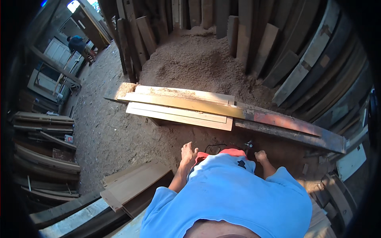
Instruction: The person sands wood pieces using a belt sander, then picks up and turns over the boards to check the surface.
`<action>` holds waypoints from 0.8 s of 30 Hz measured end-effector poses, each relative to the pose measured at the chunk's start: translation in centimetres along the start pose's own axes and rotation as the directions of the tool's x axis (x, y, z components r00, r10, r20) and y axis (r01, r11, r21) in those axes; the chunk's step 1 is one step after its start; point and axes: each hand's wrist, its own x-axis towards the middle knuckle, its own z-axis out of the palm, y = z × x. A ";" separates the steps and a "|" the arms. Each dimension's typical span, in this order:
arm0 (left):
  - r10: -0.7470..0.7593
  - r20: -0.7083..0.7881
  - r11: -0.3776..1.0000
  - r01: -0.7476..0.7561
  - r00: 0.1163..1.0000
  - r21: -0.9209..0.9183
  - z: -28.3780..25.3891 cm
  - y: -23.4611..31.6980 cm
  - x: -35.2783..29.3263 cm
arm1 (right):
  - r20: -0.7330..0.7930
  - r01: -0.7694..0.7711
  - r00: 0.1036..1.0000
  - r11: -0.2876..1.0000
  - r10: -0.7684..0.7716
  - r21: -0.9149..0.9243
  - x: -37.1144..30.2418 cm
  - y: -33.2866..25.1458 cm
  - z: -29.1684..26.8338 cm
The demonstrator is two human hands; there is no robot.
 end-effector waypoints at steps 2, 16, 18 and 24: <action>0.106 -0.099 0.992 -0.098 0.989 0.082 -1.1 -1.6 3.0 | 0.161 0.102 0.982 0.995 -0.098 -0.013 -2.7 -4.0 3.3; 0.576 0.336 0.624 -0.666 0.745 0.408 3.0 3.7 17.2 | 0.098 -0.255 0.965 0.955 0.242 0.149 -16.7 -1.3 10.8; 0.704 0.260 0.487 -0.715 0.661 0.501 4.5 1.6 17.9 | 0.160 -0.209 0.967 0.976 0.197 0.063 -18.3 -0.6 11.9; 0.851 0.159 0.297 -0.709 0.500 0.640 6.2 0.2 16.5 | 0.198 -0.258 0.947 0.966 0.253 0.000 -21.8 -1.3 12.8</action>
